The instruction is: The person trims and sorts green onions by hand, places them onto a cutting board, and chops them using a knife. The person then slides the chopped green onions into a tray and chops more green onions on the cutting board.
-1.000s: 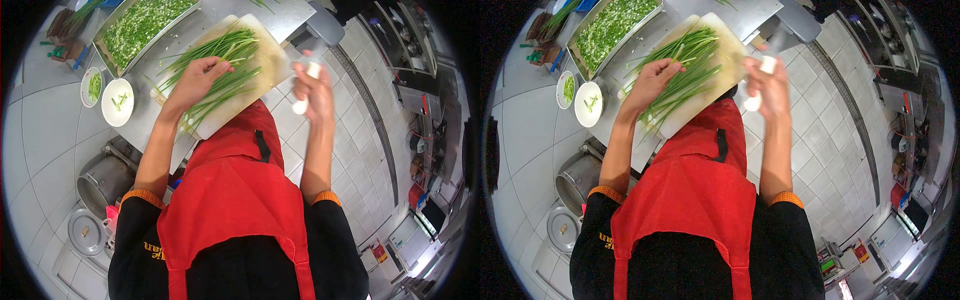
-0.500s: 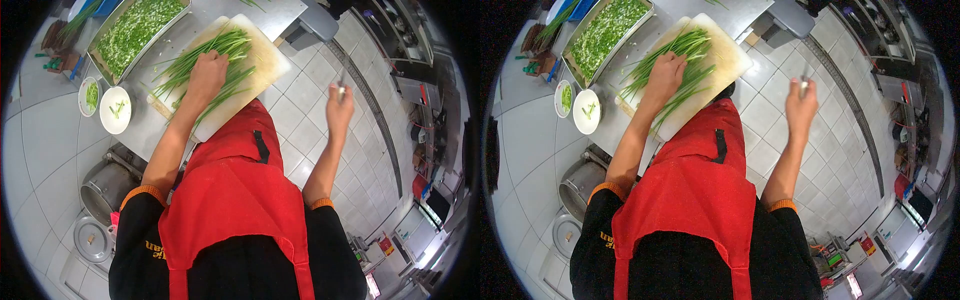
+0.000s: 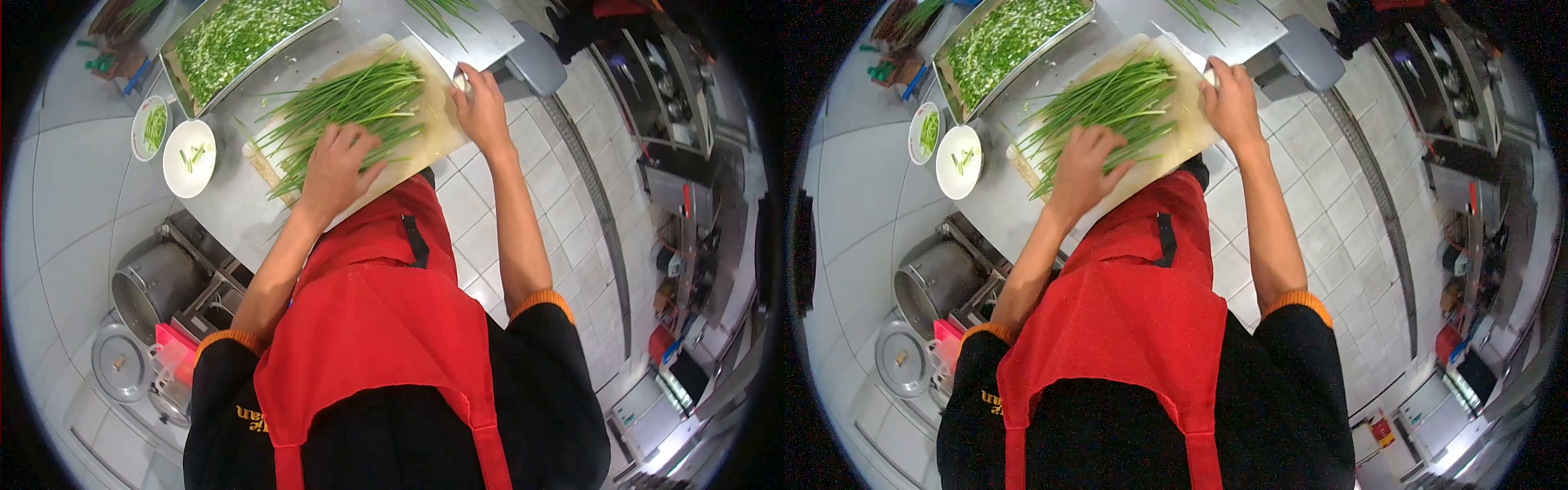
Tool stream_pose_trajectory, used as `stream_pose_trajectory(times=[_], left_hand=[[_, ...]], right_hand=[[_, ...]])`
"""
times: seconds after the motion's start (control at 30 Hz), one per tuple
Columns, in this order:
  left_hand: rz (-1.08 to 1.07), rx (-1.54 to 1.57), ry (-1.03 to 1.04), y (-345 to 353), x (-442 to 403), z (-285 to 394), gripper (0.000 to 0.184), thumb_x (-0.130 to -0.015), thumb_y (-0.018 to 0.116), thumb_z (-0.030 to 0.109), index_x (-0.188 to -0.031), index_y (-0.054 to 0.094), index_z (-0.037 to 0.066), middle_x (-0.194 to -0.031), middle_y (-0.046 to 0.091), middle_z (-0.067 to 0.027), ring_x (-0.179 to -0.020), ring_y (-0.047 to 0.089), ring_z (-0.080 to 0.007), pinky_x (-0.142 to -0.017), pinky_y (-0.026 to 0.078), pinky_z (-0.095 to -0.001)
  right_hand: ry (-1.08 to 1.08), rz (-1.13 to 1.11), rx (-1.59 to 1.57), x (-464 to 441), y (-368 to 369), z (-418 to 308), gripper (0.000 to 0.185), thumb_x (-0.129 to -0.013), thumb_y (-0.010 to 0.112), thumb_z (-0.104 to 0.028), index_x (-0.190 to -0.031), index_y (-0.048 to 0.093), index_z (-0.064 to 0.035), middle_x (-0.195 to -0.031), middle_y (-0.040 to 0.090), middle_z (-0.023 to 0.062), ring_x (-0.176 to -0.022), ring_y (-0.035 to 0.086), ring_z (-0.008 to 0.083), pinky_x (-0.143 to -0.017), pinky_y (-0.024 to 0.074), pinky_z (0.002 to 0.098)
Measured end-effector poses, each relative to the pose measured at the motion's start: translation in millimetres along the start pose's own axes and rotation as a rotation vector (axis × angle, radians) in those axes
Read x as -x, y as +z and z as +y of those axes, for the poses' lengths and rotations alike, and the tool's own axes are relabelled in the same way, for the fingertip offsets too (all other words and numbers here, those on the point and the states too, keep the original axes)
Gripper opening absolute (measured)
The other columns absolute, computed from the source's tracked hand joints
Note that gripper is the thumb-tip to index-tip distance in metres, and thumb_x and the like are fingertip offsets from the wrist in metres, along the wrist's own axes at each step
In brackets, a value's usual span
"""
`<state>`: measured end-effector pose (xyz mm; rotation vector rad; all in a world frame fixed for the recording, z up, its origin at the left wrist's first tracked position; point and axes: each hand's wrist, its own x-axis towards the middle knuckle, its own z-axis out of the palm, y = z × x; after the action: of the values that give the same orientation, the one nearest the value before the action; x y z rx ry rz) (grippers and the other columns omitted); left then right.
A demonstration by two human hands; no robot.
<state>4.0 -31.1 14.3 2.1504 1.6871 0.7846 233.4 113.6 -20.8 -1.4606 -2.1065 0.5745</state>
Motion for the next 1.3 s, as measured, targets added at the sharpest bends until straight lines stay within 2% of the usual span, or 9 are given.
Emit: stream_pose_trajectory(times=[0.1, 0.2, 0.27, 0.43, 0.6, 0.67, 0.77, 1.17, 1.3], left_hand=[[-0.063, 0.088, -0.113, 10.9, 45.6, 7.6, 0.026, -0.078, 0.077, 0.014, -0.098, 0.065, 0.005, -0.092, 0.062, -0.0107, -0.084, 0.059, -0.0295, -0.076, 0.049, -0.0394], [-0.248, 0.367, -0.559, 15.3, 65.8, 28.9, 0.023, -0.083, 0.075, 0.011, -0.102, 0.065, 0.002, -0.091, 0.066, -0.0103, -0.081, 0.064, -0.0238, -0.074, 0.051, -0.0333], [-0.124, 0.753, -0.924, 30.2, 81.3, 36.6, 0.025, -0.088, 0.071, 0.010, -0.109, 0.064, -0.001, -0.096, 0.070, -0.0101, -0.084, 0.067, -0.0183, -0.078, 0.052, -0.0284], [0.256, 1.344, -1.221, 42.0, 77.3, 44.7, 0.040, -0.100, 0.054, 0.014, -0.134, 0.045, -0.006, -0.124, 0.060, -0.0209, -0.112, 0.063, -0.0275, -0.096, 0.053, -0.0350], [0.600, 1.512, -1.263, 54.9, 62.8, 65.8, 0.046, -0.100, 0.053, 0.019, -0.136, 0.042, -0.008, -0.128, 0.057, -0.0229, -0.117, 0.060, -0.0304, -0.101, 0.050, -0.0376], [0.718, 1.523, -1.254, 59.1, 55.7, 73.2, 0.048, -0.100, 0.053, 0.020, -0.137, 0.040, -0.008, -0.129, 0.056, -0.0239, -0.119, 0.059, -0.0311, -0.103, 0.049, -0.0386], [0.871, 1.540, -1.226, 74.0, 51.2, 75.9, 0.043, -0.100, 0.051, 0.016, -0.134, 0.042, -0.008, -0.126, 0.057, -0.0243, -0.117, 0.060, -0.0299, -0.101, 0.050, -0.0381], [1.047, 1.470, -1.354, 78.9, 37.5, 102.4, 0.042, -0.098, 0.054, 0.014, -0.134, 0.044, -0.004, -0.122, 0.060, -0.0199, -0.107, 0.065, -0.0260, -0.093, 0.053, -0.0344], [1.012, 0.887, -1.345, 71.0, 64.0, 84.5, 0.029, -0.098, 0.058, 0.018, -0.120, 0.057, -0.001, -0.107, 0.067, -0.0114, -0.090, 0.067, -0.0164, -0.081, 0.052, -0.0283]], right_hand=[[-0.187, -0.030, -0.002, -55.8, 22.6, 6.6, 0.043, -0.084, 0.067, -0.010, -0.125, 0.059, -0.0027, -0.107, 0.059, 0.0222, -0.101, 0.058, 0.0418, -0.087, 0.0482, 0.0460], [-0.334, -0.136, -0.028, -103.6, 43.5, 9.0, 0.045, -0.083, 0.067, -0.008, -0.127, 0.058, -0.0050, -0.108, 0.059, 0.0230, -0.102, 0.058, 0.0418, -0.087, 0.0485, 0.0458], [-0.398, -0.194, -0.011, -124.8, 52.9, 11.7, 0.047, -0.082, 0.067, -0.007, -0.128, 0.058, -0.0056, -0.110, 0.059, 0.0228, -0.102, 0.058, 0.0423, -0.087, 0.0489, 0.0459], [-0.465, -0.408, -0.227, -159.2, 70.1, 11.9, 0.047, -0.080, 0.068, -0.007, -0.127, 0.059, -0.0071, -0.104, 0.065, 0.0220, -0.097, 0.059, 0.0421, -0.083, 0.0492, 0.0479], [-0.574, -0.194, -0.117, -124.3, 41.2, 6.9, 0.026, -0.082, 0.066, -0.012, -0.107, 0.066, -0.0017, -0.095, 0.067, 0.0227, -0.089, 0.061, 0.0420, -0.079, 0.0492, 0.0501], [-0.351, -0.554, -0.010, -84.9, 6.0, -1.7, 0.020, -0.083, 0.066, -0.013, -0.098, 0.067, 0.0003, -0.098, 0.065, 0.0228, -0.089, 0.061, 0.0422, -0.078, 0.0494, 0.0495], [-0.389, -0.578, 0.047, -30.7, -7.8, 0.6, 0.018, -0.084, 0.066, -0.015, -0.094, 0.066, -0.0007, -0.093, 0.060, 0.0198, -0.089, 0.058, 0.0403, -0.076, 0.0502, 0.0488], [-0.549, -0.582, 0.072, -15.8, 7.2, 23.9, 0.011, -0.089, 0.055, -0.011, -0.090, 0.055, -0.0001, -0.097, 0.055, 0.0159, -0.094, 0.055, 0.0371, -0.072, 0.0552, 0.0476], [-0.571, -0.569, 0.055, -19.0, 6.2, 28.7, 0.009, -0.088, 0.056, -0.010, -0.089, 0.056, -0.0009, -0.099, 0.056, 0.0143, -0.095, 0.056, 0.0360, -0.071, 0.0560, 0.0461]])
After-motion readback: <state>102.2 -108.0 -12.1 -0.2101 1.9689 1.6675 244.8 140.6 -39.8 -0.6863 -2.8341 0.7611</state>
